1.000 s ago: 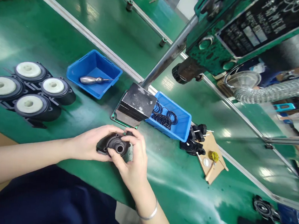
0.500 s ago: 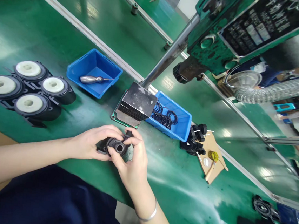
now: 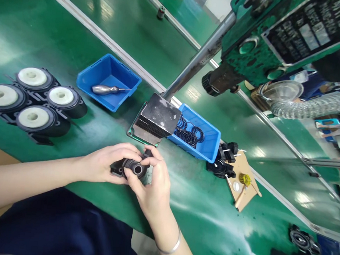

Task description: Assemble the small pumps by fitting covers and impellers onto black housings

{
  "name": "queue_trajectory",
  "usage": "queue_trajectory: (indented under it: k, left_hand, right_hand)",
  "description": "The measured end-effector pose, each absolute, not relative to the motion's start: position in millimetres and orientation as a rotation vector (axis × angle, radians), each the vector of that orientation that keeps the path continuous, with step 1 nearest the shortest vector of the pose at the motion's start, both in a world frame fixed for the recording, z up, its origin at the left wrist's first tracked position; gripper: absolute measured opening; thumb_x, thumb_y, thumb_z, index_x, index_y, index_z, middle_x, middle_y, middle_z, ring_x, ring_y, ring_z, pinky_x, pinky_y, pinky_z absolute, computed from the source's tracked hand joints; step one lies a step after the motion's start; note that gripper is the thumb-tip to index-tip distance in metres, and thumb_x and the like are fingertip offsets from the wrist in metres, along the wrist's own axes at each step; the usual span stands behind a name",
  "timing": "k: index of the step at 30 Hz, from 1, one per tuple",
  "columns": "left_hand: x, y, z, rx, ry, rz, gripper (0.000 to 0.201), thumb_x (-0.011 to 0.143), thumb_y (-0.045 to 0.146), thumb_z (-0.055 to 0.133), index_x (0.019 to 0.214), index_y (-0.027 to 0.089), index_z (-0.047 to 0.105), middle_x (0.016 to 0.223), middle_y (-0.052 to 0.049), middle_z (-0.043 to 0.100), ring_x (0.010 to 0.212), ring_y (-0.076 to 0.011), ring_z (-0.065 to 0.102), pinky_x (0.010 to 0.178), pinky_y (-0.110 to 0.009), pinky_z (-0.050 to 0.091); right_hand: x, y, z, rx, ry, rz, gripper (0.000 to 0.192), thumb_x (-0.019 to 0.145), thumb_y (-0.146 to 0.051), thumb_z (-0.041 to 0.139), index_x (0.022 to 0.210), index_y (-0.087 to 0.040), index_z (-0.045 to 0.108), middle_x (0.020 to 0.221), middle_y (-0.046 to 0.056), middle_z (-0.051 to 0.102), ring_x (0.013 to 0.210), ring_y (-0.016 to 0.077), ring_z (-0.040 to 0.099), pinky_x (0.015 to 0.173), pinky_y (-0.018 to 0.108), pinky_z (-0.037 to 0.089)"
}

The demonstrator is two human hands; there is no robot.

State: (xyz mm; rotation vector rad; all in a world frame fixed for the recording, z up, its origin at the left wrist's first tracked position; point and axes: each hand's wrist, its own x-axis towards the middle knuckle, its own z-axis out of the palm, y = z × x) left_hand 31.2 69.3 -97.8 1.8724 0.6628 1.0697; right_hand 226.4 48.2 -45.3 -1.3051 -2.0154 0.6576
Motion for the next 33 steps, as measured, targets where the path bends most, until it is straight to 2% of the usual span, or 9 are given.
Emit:
queue_trajectory:
  k: [14, 23, 26, 29, 31, 33]
  left_hand:
    - [31, 69, -100, 1.881, 0.664, 1.061, 0.05, 0.084, 0.024, 0.074, 0.129, 0.025, 0.052, 0.125, -0.011, 0.061, 0.123, -0.0263, 0.06, 0.103, -0.043, 0.053]
    - [34, 66, -100, 1.994, 0.752, 1.084, 0.053, 0.078, 0.026, 0.079, 0.124, 0.023, 0.053, 0.115, -0.01, 0.067, 0.11, -0.0252, 0.067, 0.093, -0.039, 0.057]
    - [31, 70, -72, 2.067, 0.781, 1.112, 0.055, 0.076, 0.029, 0.081, 0.123, 0.023, 0.054, 0.112, -0.01, 0.069, 0.105, -0.0244, 0.07, 0.089, -0.037, 0.059]
    - [25, 88, -27, 2.115, 0.729, 1.185, 0.055, 0.076, 0.032, 0.082, 0.122, 0.023, 0.055, 0.115, -0.01, 0.069, 0.109, -0.0236, 0.068, 0.093, -0.035, 0.057]
    - [24, 110, 0, 2.095, 0.741, 1.211, 0.053, 0.076, 0.033, 0.083, 0.121, 0.023, 0.057, 0.116, -0.008, 0.068, 0.109, -0.0223, 0.068, 0.095, -0.034, 0.056]
    - [27, 136, 16, 2.039, 0.801, 1.178, 0.053, 0.074, 0.035, 0.084, 0.118, 0.023, 0.057, 0.114, -0.005, 0.068, 0.103, -0.0204, 0.069, 0.093, -0.033, 0.056]
  right_hand:
    - [225, 48, -48, -1.294, -2.033, 0.563, 0.028, 0.086, -0.029, 0.073, 0.102, -0.023, 0.05, 0.128, 0.015, 0.064, 0.122, 0.0251, 0.065, 0.101, 0.046, 0.054]
    - [231, 53, -42, -1.244, -2.106, 0.568, 0.032, 0.087, -0.041, 0.072, 0.104, -0.023, 0.052, 0.131, 0.015, 0.063, 0.125, 0.0262, 0.062, 0.101, 0.046, 0.054]
    - [249, 68, -10, -1.161, -2.075, 0.563, 0.036, 0.089, -0.049, 0.068, 0.109, -0.023, 0.054, 0.136, 0.016, 0.06, 0.128, 0.0283, 0.059, 0.105, 0.05, 0.052]
    - [269, 91, 47, -1.081, -1.923, 0.342, 0.023, 0.094, -0.04, 0.063, 0.108, -0.023, 0.057, 0.134, 0.014, 0.06, 0.125, 0.028, 0.061, 0.106, 0.051, 0.051]
    - [276, 111, 92, -0.988, -1.776, 0.127, 0.018, 0.094, -0.034, 0.063, 0.108, -0.023, 0.06, 0.131, 0.012, 0.059, 0.119, 0.0251, 0.064, 0.104, 0.047, 0.053]
    - [277, 135, 138, -0.852, -1.634, -0.033, 0.022, 0.095, -0.034, 0.062, 0.112, -0.021, 0.062, 0.131, 0.01, 0.06, 0.113, 0.0198, 0.068, 0.099, 0.039, 0.054]
